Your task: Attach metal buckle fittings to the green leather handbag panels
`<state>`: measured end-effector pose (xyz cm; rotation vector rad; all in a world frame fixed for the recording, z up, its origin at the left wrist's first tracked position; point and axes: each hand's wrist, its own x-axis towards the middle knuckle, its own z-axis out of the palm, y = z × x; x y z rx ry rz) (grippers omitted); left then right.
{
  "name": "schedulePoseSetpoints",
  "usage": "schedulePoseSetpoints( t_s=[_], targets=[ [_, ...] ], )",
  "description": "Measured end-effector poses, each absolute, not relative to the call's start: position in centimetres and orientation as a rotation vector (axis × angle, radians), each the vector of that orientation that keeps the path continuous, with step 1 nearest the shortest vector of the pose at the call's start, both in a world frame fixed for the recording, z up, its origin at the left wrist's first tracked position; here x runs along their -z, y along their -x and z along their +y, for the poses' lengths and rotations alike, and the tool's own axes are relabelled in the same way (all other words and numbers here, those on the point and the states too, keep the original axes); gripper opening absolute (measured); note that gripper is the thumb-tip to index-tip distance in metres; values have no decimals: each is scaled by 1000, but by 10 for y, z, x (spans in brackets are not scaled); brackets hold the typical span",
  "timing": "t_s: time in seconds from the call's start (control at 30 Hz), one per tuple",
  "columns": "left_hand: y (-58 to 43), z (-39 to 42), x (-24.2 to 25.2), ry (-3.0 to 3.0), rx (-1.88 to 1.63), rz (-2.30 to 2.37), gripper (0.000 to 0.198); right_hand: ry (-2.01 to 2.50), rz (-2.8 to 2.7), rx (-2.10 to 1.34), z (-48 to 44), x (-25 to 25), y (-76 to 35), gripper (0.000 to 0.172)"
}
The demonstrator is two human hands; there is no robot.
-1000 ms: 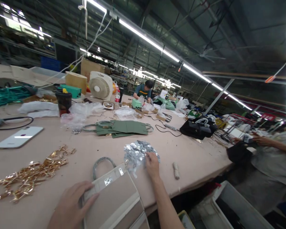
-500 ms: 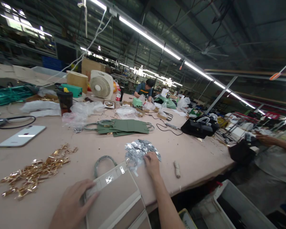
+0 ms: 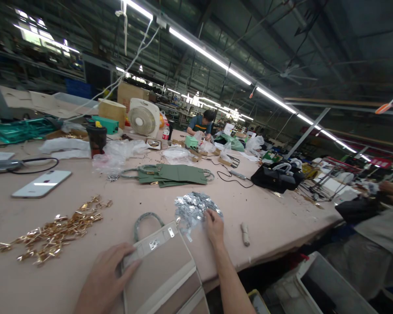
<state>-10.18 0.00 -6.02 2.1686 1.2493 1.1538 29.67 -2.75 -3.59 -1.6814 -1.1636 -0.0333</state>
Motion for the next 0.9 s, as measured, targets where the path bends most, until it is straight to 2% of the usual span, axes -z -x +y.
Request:
schedulePoseSetpoints(
  t_s=[0.23, 0.4, 0.6, 0.7, 0.9],
  targets=[
    [101, -18, 29, -2107, -1096, 1230, 21, 1645, -1091, -55, -32, 36, -296, 41],
    [103, -23, 20, -2109, -1094, 1230, 21, 1653, -1063, -150, -35, 32, -288, 44],
    [104, -12, 38, -2086, -1125, 1215, 29, 1631, -1070, -137, -35, 23, -277, 45],
    [104, -12, 39, -2061, -1129, 1213, 26, 1582, -1037, -160, -35, 18, -262, 46],
    [104, -22, 21, -2037, -1097, 1218, 22, 1370, -1156, -482, -36, -13, -192, 36]
  ],
)
